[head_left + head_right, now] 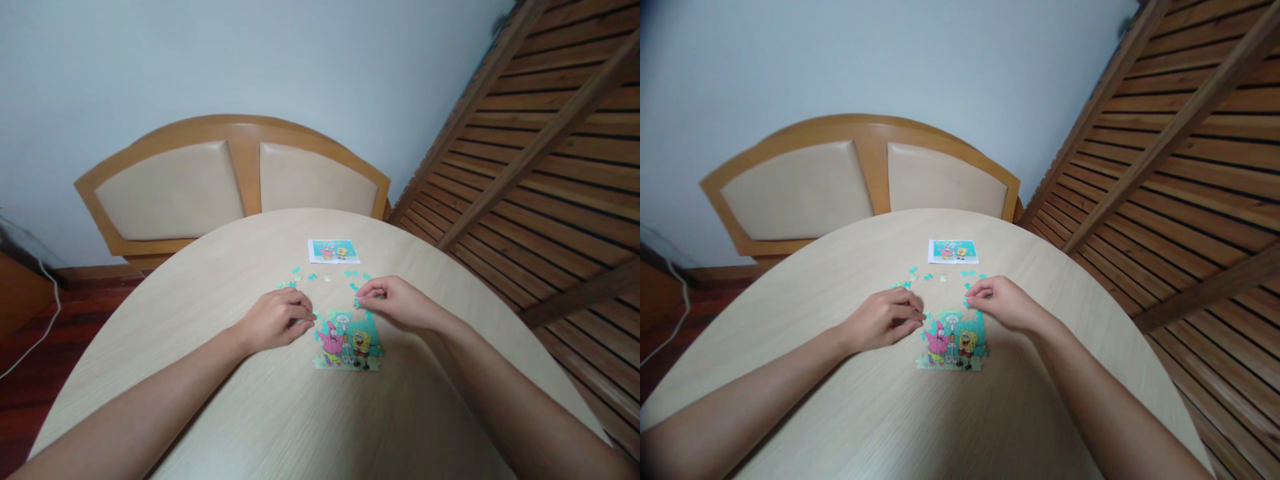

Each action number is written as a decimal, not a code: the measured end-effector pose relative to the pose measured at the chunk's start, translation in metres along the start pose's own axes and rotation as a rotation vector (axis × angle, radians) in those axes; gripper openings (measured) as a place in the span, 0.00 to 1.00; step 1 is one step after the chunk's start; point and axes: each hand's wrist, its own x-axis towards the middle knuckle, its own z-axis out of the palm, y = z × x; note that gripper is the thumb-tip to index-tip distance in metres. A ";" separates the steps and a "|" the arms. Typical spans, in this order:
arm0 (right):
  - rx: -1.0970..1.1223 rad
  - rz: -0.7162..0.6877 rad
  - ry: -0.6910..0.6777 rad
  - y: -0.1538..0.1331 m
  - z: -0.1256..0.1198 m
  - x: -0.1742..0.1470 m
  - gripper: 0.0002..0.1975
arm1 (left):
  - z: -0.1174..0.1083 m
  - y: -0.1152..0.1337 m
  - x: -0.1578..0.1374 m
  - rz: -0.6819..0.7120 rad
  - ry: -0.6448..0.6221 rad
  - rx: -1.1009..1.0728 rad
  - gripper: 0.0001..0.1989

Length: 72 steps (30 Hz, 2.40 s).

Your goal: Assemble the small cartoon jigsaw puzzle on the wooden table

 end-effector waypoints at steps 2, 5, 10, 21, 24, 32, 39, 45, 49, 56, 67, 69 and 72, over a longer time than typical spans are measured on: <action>0.014 0.034 -0.054 0.006 -0.008 0.000 0.15 | 0.000 0.000 0.000 -0.001 0.001 0.000 0.10; 0.027 0.057 -0.118 0.009 -0.009 -0.001 0.16 | 0.000 0.000 0.000 -0.006 0.000 -0.009 0.09; 0.025 0.065 -0.154 0.007 -0.005 -0.001 0.17 | 0.000 0.000 0.001 -0.024 0.007 -0.029 0.10; -0.044 0.061 -0.178 0.006 -0.006 -0.001 0.19 | 0.002 -0.002 0.000 -0.037 0.014 -0.001 0.09; -0.054 0.055 -0.187 0.002 -0.005 -0.002 0.18 | 0.002 -0.002 -0.001 -0.039 0.019 0.005 0.10; -0.104 0.031 -0.188 -0.003 -0.005 -0.004 0.16 | 0.002 -0.001 -0.001 -0.035 0.018 0.006 0.10; -0.130 0.075 -0.270 -0.003 -0.017 -0.012 0.11 | 0.001 -0.001 0.000 -0.018 0.027 0.007 0.10; -0.219 0.054 -0.274 -0.014 -0.019 -0.021 0.14 | -0.005 0.016 0.002 0.097 0.023 -0.029 0.15; -0.111 0.157 -0.295 -0.015 -0.017 -0.037 0.09 | -0.003 0.026 0.002 0.246 -0.116 -0.087 0.19; -0.001 0.138 -0.207 0.009 -0.005 -0.060 0.10 | -0.001 0.025 0.002 0.262 -0.146 -0.115 0.19; 0.016 0.051 -0.088 0.009 0.003 -0.071 0.13 | -0.001 0.024 0.001 0.266 -0.138 -0.098 0.20; -0.012 0.027 -0.145 0.007 0.005 -0.074 0.10 | -0.001 0.024 0.001 0.267 -0.130 -0.103 0.20; -0.043 0.007 -0.181 0.005 0.010 -0.078 0.06 | -0.001 0.024 0.001 0.264 -0.131 -0.104 0.20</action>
